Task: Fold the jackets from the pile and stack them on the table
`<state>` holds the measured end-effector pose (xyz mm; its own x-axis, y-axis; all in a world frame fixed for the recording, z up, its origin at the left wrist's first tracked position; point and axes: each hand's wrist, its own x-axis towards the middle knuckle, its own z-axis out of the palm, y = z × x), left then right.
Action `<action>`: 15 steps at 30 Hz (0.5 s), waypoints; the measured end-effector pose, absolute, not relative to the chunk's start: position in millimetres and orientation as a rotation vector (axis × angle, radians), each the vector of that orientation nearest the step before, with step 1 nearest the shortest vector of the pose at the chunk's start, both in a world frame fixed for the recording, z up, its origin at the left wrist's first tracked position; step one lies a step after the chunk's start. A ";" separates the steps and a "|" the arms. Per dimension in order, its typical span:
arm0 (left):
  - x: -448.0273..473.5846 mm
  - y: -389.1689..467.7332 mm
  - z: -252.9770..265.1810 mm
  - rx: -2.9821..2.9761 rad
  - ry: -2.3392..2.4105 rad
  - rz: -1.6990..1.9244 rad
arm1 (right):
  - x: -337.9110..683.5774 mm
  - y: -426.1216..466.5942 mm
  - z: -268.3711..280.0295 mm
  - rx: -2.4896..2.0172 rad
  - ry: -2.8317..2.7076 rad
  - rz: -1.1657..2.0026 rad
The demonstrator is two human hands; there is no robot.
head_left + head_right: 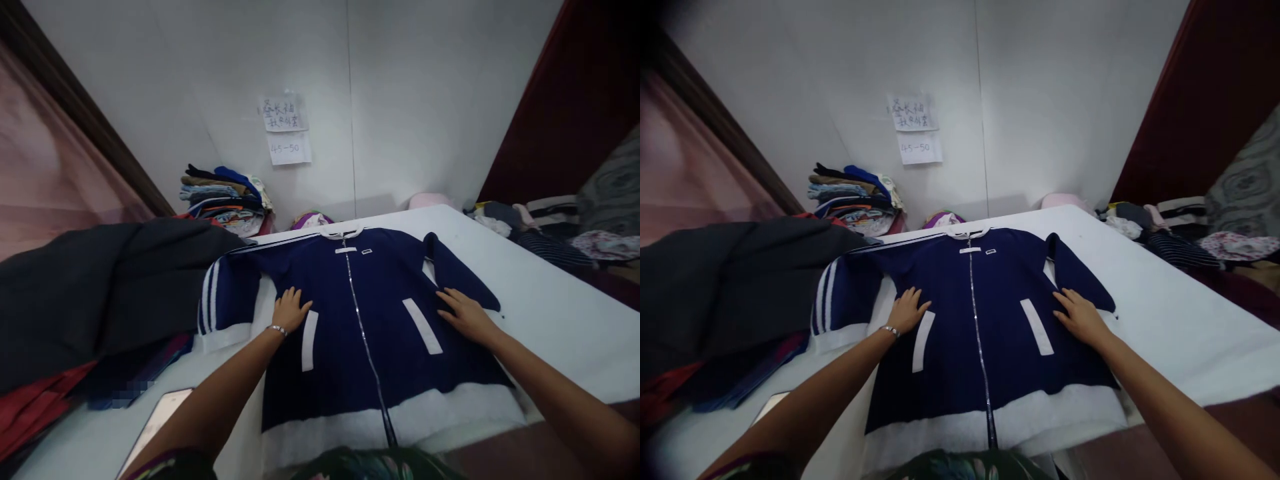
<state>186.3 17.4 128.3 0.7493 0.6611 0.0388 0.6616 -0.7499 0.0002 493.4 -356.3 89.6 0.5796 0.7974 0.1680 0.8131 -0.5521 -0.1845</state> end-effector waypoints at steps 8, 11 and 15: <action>177.5 31.6 109.5 -2.942 -1.191 -0.183 | 519.4 -378.1 99.9 -2.556 -0.968 -0.206; 177.7 34.8 108.3 -2.914 -1.297 -0.217 | 537.5 -380.2 110.6 -2.763 -0.672 -0.084; 177.4 37.7 106.3 -2.918 -1.297 -0.205 | 546.1 -368.8 119.1 -2.877 -0.656 0.093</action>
